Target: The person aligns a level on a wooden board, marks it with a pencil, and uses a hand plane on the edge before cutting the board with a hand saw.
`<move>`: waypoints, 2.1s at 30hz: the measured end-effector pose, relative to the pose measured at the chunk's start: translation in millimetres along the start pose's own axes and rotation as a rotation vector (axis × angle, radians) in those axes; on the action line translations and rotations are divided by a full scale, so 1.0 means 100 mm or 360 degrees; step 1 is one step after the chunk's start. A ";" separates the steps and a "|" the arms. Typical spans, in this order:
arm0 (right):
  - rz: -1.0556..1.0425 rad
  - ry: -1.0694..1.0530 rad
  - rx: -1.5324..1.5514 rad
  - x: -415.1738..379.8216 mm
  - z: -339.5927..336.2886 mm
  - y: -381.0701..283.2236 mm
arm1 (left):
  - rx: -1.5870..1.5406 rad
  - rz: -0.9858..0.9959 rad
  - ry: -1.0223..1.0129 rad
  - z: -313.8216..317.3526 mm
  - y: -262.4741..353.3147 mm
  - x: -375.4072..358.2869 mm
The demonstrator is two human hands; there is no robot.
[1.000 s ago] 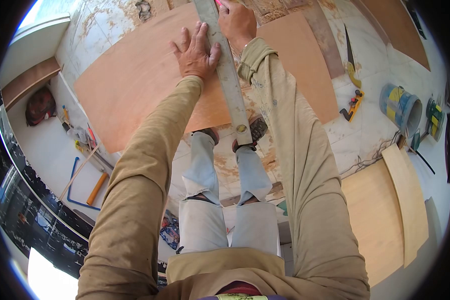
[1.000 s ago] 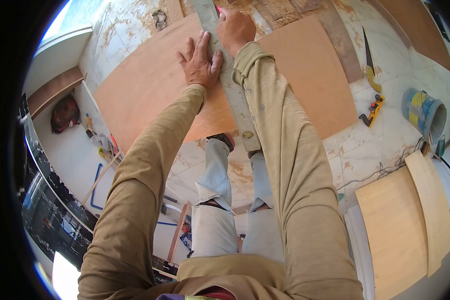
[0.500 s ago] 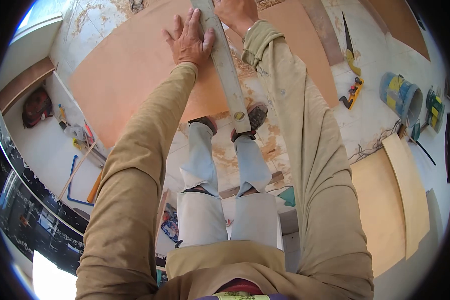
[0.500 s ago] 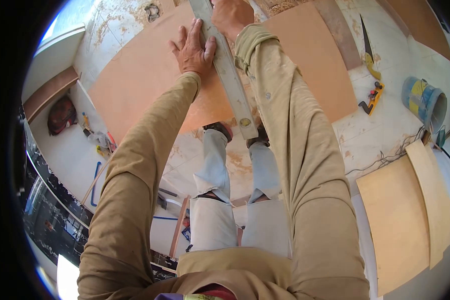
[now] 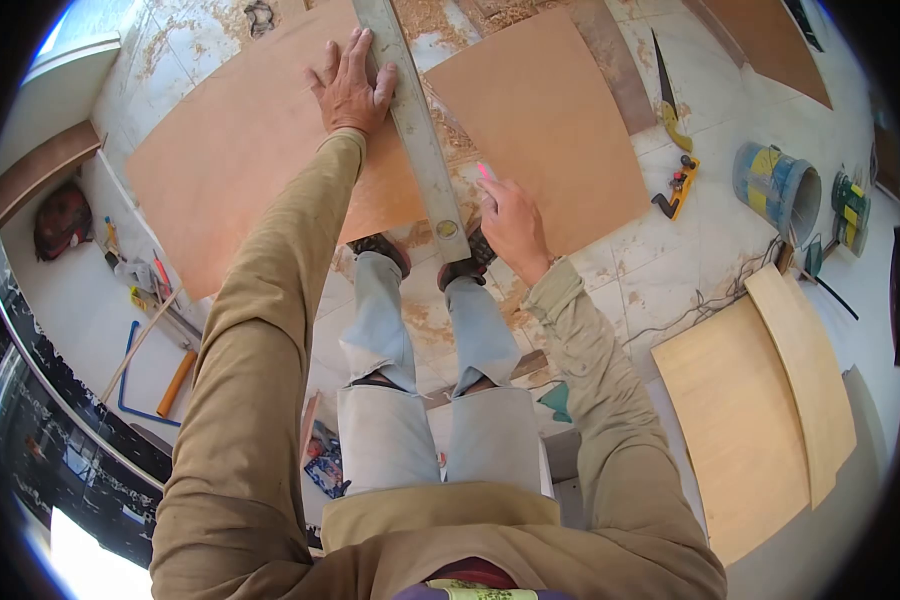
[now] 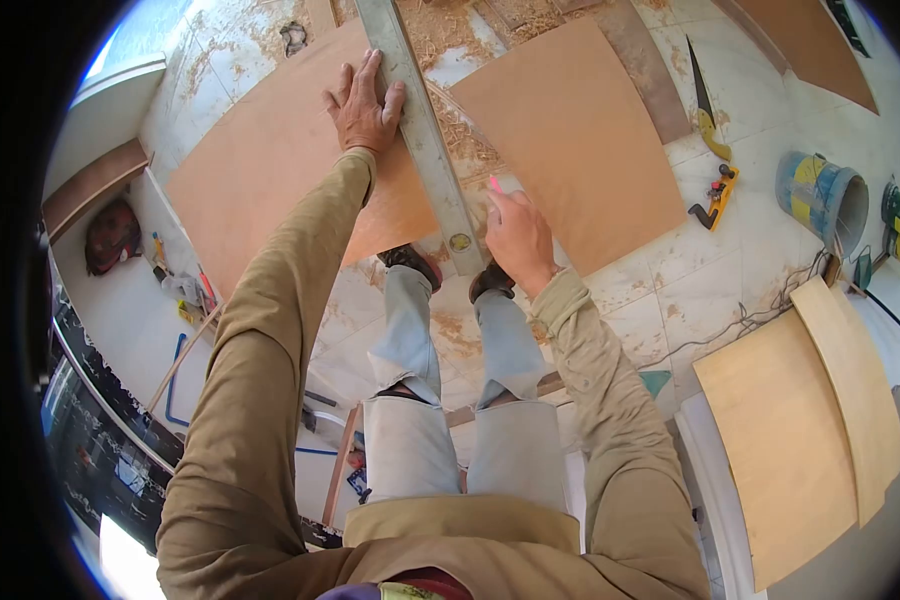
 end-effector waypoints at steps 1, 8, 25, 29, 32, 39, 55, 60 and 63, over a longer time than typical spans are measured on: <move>0.0049 0.0064 0.0116 -0.02 0.13 0.14 | -0.0073 -0.0035 0.0021 -0.02 -0.01 -0.03; 0.0160 0.0359 0.0531 -0.19 0.65 0.29 | -0.0184 -0.0649 -0.0354 -0.31 0.59 -1.18; 0.0296 0.0166 0.0357 0.15 0.89 0.76 | -0.2287 -0.1247 0.0267 -3.79 -1.82 -2.28; -0.0009 0.0103 0.0085 0.41 0.81 0.80 | -0.0830 -0.1477 0.0738 -5.74 -2.89 -3.19; 0.0161 -0.0025 0.0069 0.51 0.78 1.05 | 0.0218 -0.1481 0.0999 -6.73 -3.69 -4.10; 0.0592 -0.0141 0.0219 0.47 0.77 0.86 | 0.1005 -0.1889 0.0366 -7.45 -5.40 -5.64; 0.0462 0.0149 -0.0211 0.22 0.79 0.46 | 0.1381 -0.1987 -0.0124 -7.57 -7.56 -5.05; 0.0021 0.0609 -0.0123 -0.18 0.50 0.48 | 0.0409 -0.1142 -0.0212 -6.08 -5.83 -3.86; 0.0393 0.0151 0.0502 -0.84 0.40 0.07 | -0.0680 -0.1238 -0.1441 -4.36 -2.87 -3.78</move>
Point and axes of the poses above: each hand's wrist, its own x-axis towards the middle knuckle, its own z-axis out of the palm, y = z × x, the point moved 9 cm from there along x, towards the middle knuckle, and after that the axes turned 11 degrees about x, right-handed, at the moved point
